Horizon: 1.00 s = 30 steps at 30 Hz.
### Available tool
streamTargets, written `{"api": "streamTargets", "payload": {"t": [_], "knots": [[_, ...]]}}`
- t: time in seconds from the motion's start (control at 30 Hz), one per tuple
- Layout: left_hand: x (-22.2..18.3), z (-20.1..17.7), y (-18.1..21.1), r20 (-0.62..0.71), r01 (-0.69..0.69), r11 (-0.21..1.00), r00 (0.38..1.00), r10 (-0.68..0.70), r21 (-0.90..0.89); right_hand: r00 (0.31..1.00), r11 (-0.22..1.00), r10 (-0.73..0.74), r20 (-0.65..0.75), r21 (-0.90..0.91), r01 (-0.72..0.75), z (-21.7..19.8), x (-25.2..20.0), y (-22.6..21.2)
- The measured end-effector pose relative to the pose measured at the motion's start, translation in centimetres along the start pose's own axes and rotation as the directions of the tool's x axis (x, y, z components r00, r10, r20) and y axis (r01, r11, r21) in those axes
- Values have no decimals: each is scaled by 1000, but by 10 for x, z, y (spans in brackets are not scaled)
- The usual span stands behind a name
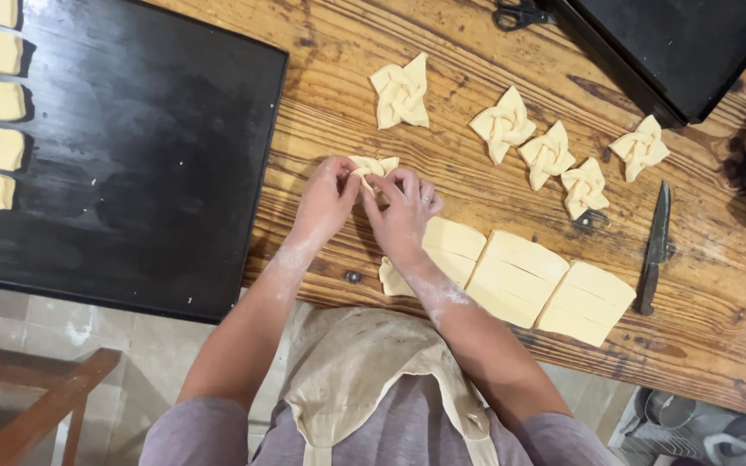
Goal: Cutting dough into squares and folding them into star shapes on a wooden workbench
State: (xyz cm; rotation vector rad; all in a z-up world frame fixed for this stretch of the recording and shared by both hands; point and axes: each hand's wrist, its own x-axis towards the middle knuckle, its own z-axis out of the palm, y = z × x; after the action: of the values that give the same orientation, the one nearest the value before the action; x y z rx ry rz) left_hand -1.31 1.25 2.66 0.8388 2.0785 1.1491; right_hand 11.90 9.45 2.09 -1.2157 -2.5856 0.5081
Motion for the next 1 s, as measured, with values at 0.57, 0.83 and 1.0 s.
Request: {"api": "streamTargets", "payload": {"t": [0.57, 0.83, 1.0], "knots": [[0, -4, 0, -24, 24, 984, 999, -28, -176, 910, 941, 77, 407, 271, -202, -1, 15, 15], [0, -5, -16, -49, -57, 994, 997, 62, 89, 956, 980, -199, 214, 55, 191, -15, 10, 42], [-10, -4, -3, -77, -254, 864, 945, 317, 435, 889, 895, -421, 179, -80, 439, -27, 4, 49]]}}
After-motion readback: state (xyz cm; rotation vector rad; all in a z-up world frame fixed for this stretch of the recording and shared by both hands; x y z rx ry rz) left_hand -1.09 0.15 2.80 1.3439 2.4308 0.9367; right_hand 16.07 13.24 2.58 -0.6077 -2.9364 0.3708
